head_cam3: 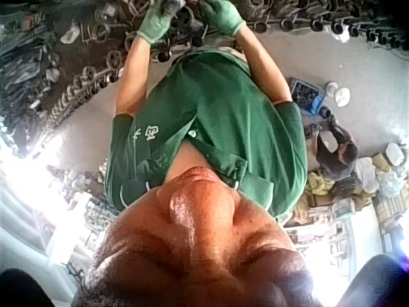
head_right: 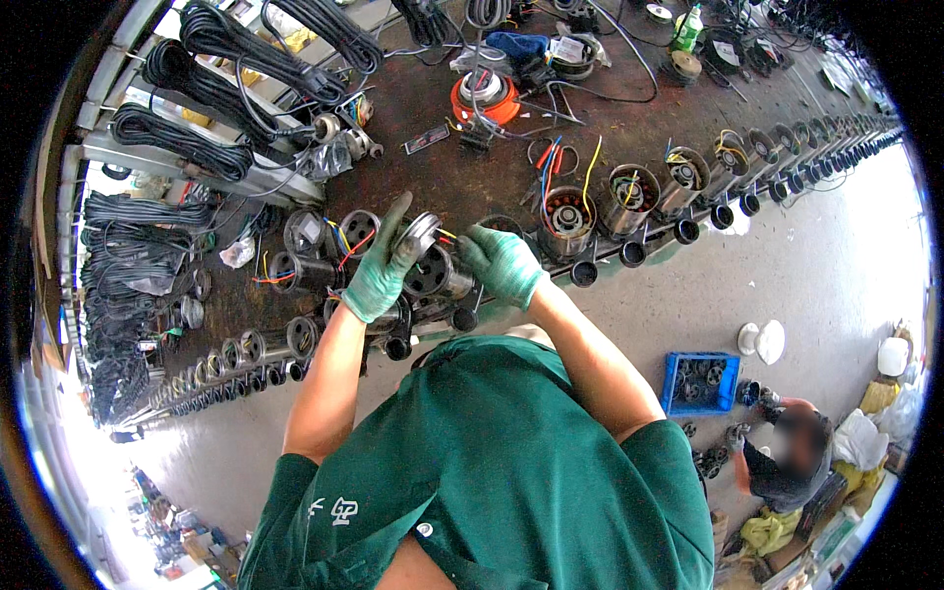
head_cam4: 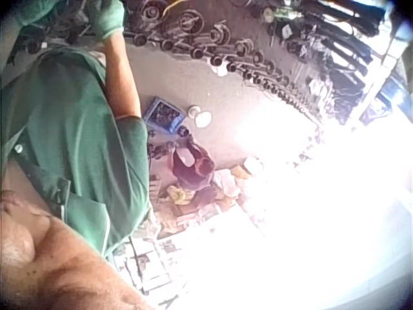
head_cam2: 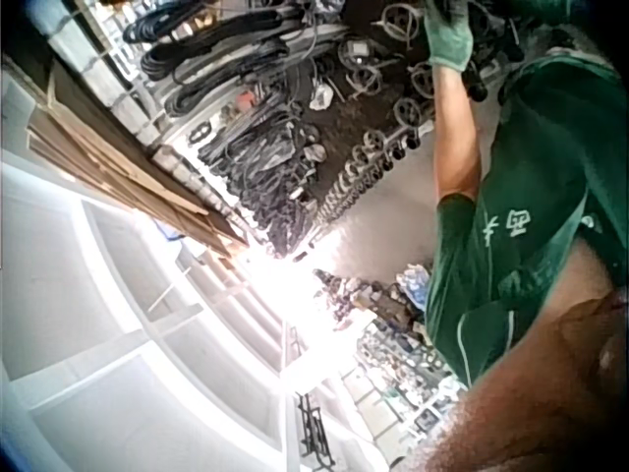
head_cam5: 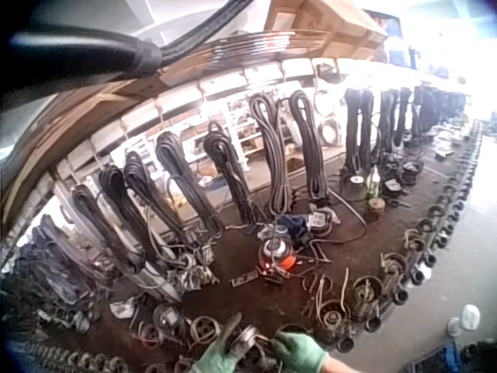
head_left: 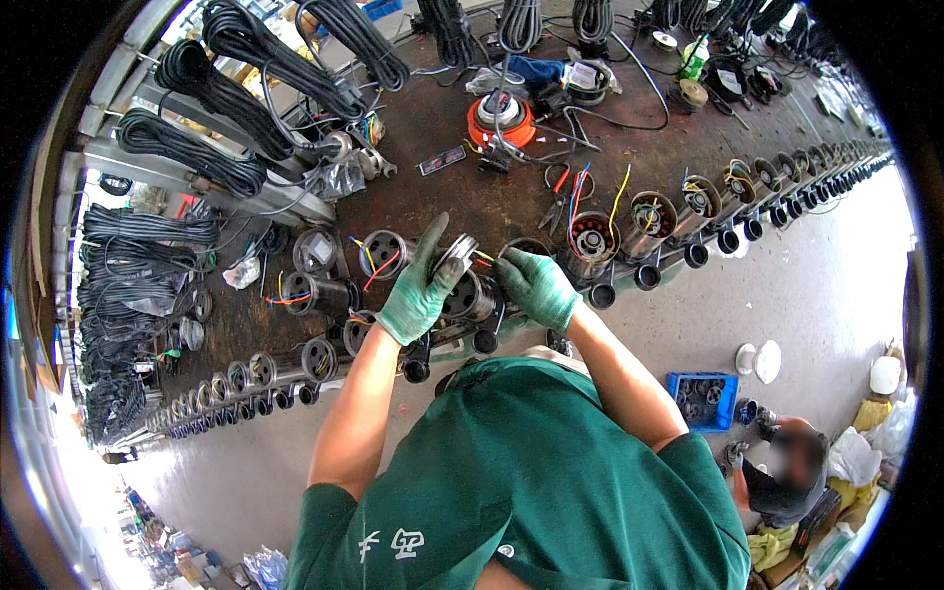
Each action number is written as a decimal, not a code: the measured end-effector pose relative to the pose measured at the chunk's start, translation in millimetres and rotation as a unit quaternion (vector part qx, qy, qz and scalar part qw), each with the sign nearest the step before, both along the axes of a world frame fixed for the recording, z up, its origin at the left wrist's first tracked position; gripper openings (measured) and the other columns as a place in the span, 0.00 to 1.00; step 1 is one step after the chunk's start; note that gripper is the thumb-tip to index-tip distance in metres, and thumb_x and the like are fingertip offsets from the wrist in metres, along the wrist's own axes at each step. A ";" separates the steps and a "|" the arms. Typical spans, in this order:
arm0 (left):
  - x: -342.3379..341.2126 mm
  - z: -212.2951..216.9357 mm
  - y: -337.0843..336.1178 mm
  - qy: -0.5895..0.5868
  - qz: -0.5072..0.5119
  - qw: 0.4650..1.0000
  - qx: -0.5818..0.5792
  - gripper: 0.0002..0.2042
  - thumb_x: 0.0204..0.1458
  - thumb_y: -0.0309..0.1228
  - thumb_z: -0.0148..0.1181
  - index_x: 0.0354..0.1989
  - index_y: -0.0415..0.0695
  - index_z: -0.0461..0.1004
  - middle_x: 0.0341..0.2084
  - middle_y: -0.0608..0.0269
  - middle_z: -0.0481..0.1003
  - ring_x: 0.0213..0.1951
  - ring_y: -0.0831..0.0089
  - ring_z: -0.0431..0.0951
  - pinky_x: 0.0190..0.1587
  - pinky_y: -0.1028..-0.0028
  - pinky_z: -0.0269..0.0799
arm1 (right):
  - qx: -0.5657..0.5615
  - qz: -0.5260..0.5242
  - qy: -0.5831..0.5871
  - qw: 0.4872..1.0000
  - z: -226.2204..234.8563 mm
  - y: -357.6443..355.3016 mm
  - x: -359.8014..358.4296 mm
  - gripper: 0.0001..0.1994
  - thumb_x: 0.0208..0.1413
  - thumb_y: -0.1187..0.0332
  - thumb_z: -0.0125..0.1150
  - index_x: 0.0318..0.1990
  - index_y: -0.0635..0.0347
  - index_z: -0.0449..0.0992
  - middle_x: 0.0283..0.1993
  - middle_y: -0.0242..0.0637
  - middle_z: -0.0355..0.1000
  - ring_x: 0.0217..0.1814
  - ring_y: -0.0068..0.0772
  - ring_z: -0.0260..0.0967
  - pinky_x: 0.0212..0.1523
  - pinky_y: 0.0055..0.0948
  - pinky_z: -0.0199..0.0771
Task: The person inserts small circular metal discs into cylindrical metal housings arranged on a workbench. They pick up the discs from a blue bin and place them into the housings one by one, occasionally adjusting the position of the components. The person wears green gloves throughout the process.
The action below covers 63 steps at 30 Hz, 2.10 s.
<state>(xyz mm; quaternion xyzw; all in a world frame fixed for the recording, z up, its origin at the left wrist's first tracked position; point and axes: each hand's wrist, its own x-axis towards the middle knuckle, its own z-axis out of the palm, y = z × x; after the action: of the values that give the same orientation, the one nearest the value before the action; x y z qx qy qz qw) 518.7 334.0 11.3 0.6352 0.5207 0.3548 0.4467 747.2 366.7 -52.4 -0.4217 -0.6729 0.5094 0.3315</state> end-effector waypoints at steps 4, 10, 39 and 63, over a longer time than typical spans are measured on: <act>-2.0 1.4 4.6 -0.022 -0.003 0.999 -0.027 0.47 0.60 0.61 0.56 0.79 0.45 0.48 0.69 0.57 0.64 0.62 0.72 0.70 0.67 0.70 0.64 | -0.025 0.001 -0.005 1.000 -3.8 2.5 1.5 0.16 0.69 0.61 0.56 0.50 0.67 0.77 0.40 0.50 0.76 0.43 0.49 0.74 0.43 0.39 0.75; 1.0 6.4 6.7 -0.054 -0.028 0.997 -0.048 0.46 0.60 0.60 0.56 0.79 0.44 0.47 0.70 0.58 0.64 0.64 0.71 0.69 0.67 0.69 0.64 | -0.010 0.019 -0.032 0.999 9.2 6.9 1.8 0.14 0.69 0.62 0.57 0.48 0.66 0.77 0.43 0.58 0.78 0.45 0.60 0.77 0.45 0.45 0.75; 55.7 11.7 84.1 0.328 -0.404 0.833 0.189 0.59 0.35 0.35 0.77 0.79 0.47 0.48 0.71 0.43 0.59 0.71 0.44 0.60 0.74 0.56 0.57 | 0.192 -0.054 -0.138 0.970 -9.7 -35.7 53.9 0.18 0.53 0.75 0.64 0.53 0.51 0.78 0.48 0.44 0.77 0.48 0.55 0.77 0.46 0.46 0.80; 102.7 -22.4 95.5 0.511 -0.360 0.780 0.003 0.47 0.32 0.22 0.76 0.69 0.60 0.68 0.67 0.48 0.64 0.60 0.46 0.74 0.61 0.56 0.76 | 0.014 -0.177 -0.128 0.976 -11.9 -59.1 118.2 0.14 0.57 0.75 0.62 0.52 0.59 0.80 0.44 0.52 0.80 0.45 0.57 0.79 0.45 0.41 0.79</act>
<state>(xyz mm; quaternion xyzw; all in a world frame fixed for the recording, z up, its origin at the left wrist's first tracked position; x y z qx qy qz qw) 621.4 429.6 -11.1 0.8658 0.4049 -0.2073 0.2087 865.5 307.6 -64.2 -0.5911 -0.6317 0.3749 0.3331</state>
